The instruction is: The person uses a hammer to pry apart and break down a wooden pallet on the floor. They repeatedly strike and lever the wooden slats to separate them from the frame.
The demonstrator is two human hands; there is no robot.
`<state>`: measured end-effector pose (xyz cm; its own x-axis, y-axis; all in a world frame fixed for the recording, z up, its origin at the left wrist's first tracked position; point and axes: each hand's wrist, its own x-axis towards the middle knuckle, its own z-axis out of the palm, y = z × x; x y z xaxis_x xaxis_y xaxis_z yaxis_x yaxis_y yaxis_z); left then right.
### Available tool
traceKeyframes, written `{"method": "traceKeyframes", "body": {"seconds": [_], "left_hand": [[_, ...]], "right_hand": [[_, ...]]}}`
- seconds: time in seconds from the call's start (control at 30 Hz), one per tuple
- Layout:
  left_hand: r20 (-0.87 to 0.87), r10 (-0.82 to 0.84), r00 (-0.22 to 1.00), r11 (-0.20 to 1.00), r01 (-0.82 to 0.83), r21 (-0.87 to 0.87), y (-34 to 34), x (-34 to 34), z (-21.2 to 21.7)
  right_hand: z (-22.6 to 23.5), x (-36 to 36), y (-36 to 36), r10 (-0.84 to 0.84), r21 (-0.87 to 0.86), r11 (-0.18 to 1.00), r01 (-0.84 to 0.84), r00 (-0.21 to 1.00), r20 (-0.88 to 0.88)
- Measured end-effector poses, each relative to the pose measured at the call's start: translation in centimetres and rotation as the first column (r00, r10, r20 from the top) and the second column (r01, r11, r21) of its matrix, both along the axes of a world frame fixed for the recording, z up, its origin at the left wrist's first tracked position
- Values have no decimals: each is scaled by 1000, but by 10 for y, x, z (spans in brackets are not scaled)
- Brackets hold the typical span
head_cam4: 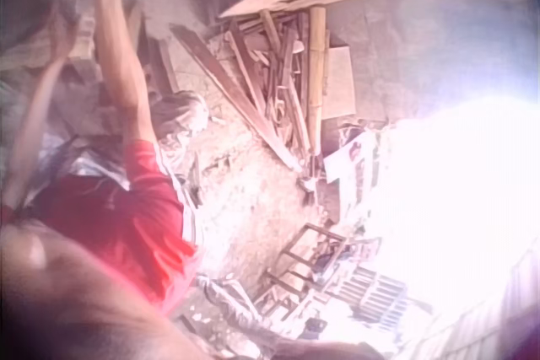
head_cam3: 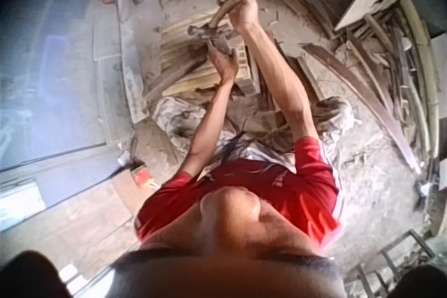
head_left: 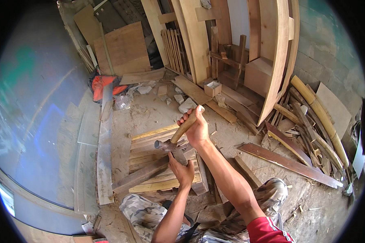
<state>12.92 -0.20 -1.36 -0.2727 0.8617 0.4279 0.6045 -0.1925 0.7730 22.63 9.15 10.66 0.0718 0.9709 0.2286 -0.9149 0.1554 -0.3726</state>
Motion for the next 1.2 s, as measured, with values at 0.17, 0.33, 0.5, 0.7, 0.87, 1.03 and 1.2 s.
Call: {"method": "traceKeyframes", "body": {"seconds": [0.17,0.33,0.5,0.7,0.87,1.03,1.2], "left_hand": [[-42,11,999,999,-13,-48,16,-7,-5],[-13,-91,996,994,90,-59,8,-13,7],[-383,-193,903,974,129,-188,-3,-73,9],[-545,-364,756,913,173,-370,17,-124,23],[-444,-548,709,801,290,-524,47,-101,32],[-602,-432,671,899,274,-341,51,-103,9],[-612,-402,681,910,222,-350,50,-98,12]], "right_hand": [[3,-2,3,35,31,999,-37,998,59],[8,-18,-5,-46,88,996,19,951,307],[14,-30,-11,-87,76,995,57,871,484],[15,-18,-5,-75,97,995,23,817,572],[15,-22,-4,-59,48,998,39,846,529],[23,-32,-17,-112,-11,991,135,859,499],[20,-35,-21,-172,-24,978,209,856,487]]}}
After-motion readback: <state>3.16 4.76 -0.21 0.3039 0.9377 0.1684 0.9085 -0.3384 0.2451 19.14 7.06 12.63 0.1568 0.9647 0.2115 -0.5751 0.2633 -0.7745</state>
